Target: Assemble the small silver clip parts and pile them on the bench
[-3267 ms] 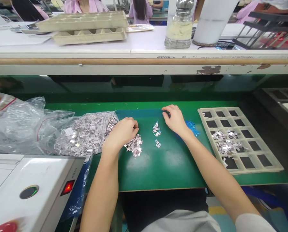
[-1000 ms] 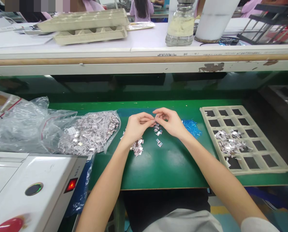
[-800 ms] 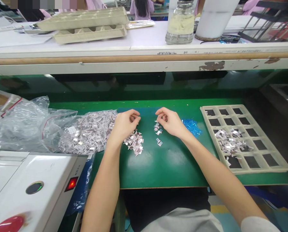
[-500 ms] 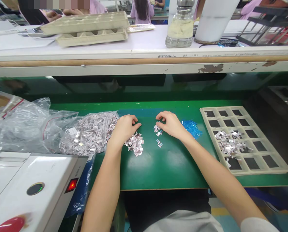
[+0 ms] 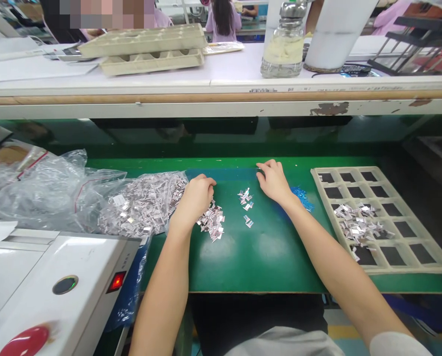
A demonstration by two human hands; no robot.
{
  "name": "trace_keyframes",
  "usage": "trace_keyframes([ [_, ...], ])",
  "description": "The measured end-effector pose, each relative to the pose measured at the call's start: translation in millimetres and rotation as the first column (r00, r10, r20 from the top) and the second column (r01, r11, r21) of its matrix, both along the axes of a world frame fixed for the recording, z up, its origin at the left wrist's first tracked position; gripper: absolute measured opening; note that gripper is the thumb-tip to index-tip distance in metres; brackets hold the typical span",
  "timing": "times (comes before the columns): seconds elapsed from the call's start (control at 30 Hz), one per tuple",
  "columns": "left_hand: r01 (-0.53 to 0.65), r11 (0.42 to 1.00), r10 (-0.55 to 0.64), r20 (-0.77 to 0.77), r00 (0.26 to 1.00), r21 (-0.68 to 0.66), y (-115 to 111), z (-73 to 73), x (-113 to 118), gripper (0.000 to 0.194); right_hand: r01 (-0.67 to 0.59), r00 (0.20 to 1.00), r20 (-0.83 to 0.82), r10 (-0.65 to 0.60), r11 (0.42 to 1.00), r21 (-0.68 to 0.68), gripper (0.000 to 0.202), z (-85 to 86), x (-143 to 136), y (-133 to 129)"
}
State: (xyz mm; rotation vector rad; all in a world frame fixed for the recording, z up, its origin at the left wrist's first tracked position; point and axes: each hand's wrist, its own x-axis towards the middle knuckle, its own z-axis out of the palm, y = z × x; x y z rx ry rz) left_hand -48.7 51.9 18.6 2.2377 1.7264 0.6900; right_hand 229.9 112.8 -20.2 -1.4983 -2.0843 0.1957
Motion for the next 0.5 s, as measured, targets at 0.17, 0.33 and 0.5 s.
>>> trace_keyframes([
  [0.17,0.079,0.977,0.018,0.449,0.893,-0.196,-5.4,15.6,9.6,0.019,0.012,1.0,0.004,-0.012,1.0,-0.016,0.035,1.0,-2.6,0.9],
  [0.33,0.169,0.94,0.102,0.715,0.691,-0.297,-9.8,25.2,20.9,0.014,0.026,0.997,-0.072,-0.026,1.0,-0.001,0.021,4.4,-3.0,-0.8],
  [0.5,0.173,0.946,0.142,0.827,0.544,-0.276,-7.6,23.4,28.2,0.023,0.027,0.97,-0.243,-0.019,0.999,0.03,0.017,22.8,-12.0,-13.7],
])
